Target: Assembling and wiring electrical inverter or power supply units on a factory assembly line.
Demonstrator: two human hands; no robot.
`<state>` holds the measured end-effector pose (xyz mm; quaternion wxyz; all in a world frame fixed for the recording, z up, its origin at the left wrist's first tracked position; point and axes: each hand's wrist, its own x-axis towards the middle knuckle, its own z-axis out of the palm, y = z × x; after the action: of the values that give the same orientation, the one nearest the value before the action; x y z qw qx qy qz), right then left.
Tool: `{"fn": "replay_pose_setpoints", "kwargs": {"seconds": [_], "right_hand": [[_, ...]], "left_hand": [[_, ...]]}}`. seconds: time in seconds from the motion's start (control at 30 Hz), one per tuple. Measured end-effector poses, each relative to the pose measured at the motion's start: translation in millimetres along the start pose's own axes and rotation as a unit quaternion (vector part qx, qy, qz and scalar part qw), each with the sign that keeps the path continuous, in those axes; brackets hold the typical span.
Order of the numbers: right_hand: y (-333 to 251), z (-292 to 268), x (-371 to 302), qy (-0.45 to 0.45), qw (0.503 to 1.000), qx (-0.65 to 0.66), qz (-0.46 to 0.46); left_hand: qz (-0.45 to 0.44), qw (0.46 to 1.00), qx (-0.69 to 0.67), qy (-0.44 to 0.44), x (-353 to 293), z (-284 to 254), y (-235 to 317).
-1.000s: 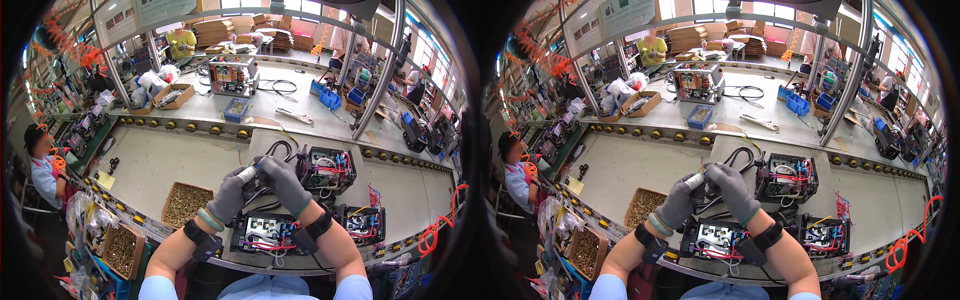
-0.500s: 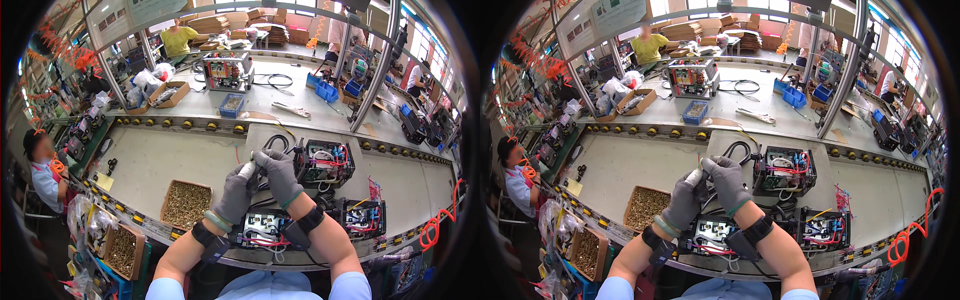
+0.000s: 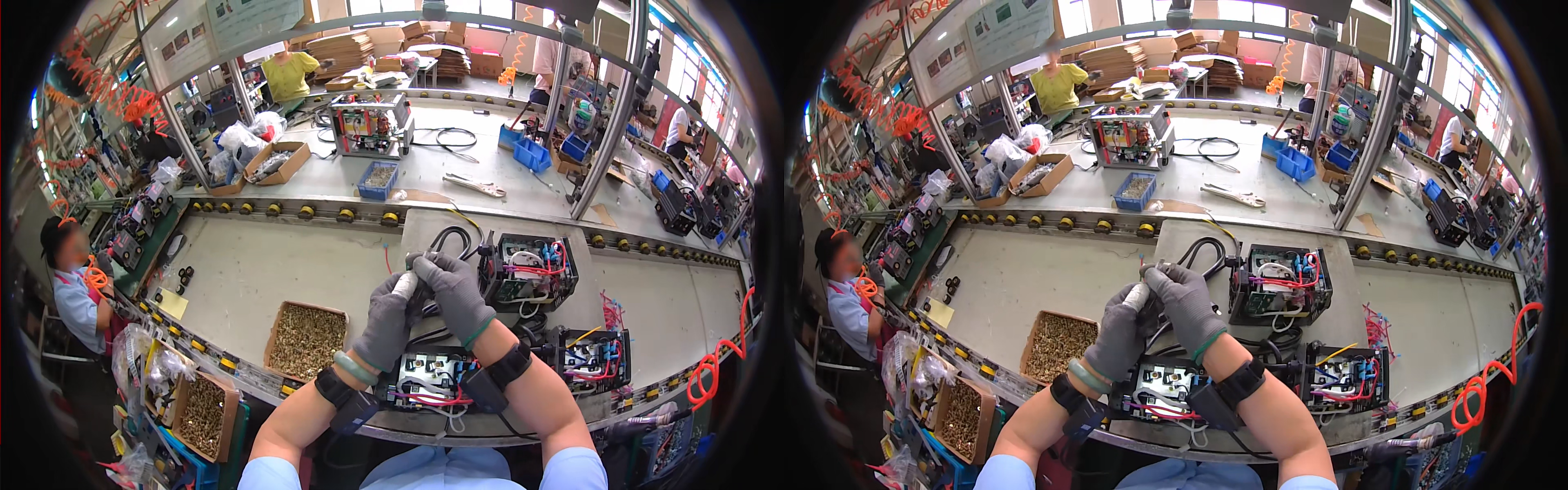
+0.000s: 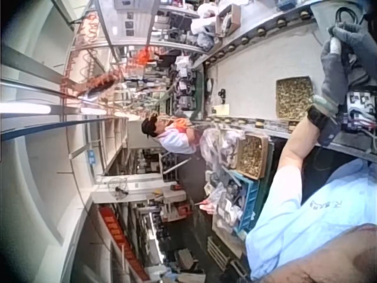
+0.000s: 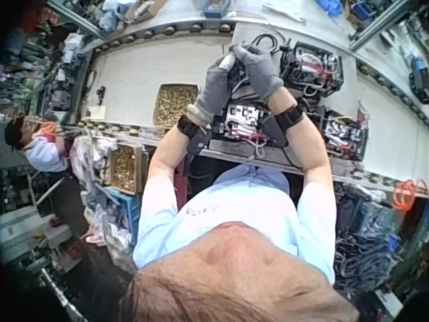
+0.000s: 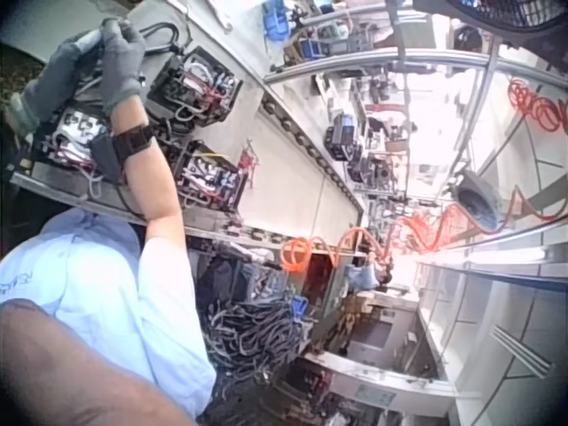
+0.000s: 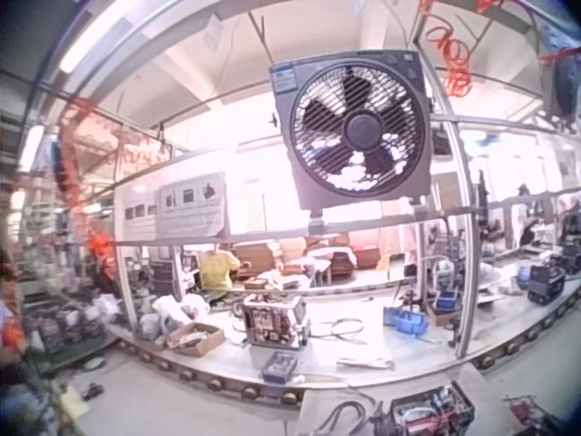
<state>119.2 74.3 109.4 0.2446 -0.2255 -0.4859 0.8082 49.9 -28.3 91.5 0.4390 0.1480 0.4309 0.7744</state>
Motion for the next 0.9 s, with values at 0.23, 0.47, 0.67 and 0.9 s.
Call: {"fn": "replay_pose_setpoints", "kwargs": {"seconds": [0.23, 0.47, 0.67, 0.9], "right_hand": [[0, 4, 4, 0.068, 0.996, -0.032, -0.038], [3, 6, 5, 0.102, 0.993, -0.031, -0.058], [-4, -17, 14, -0.013, 0.996, 0.09, 0.02], [9, -16, -15, -0.133, 0.951, -0.278, 0.0]], "left_hand": [[0.035, 0.995, 0.094, -0.003, -7, 2, 2], [0.016, 0.995, 0.102, -0.007, -8, -1, -3], [0.013, 0.999, -0.035, 0.002, 5, -12, -7], [0.089, 0.994, -0.065, -0.026, 25, -23, -14]]}}
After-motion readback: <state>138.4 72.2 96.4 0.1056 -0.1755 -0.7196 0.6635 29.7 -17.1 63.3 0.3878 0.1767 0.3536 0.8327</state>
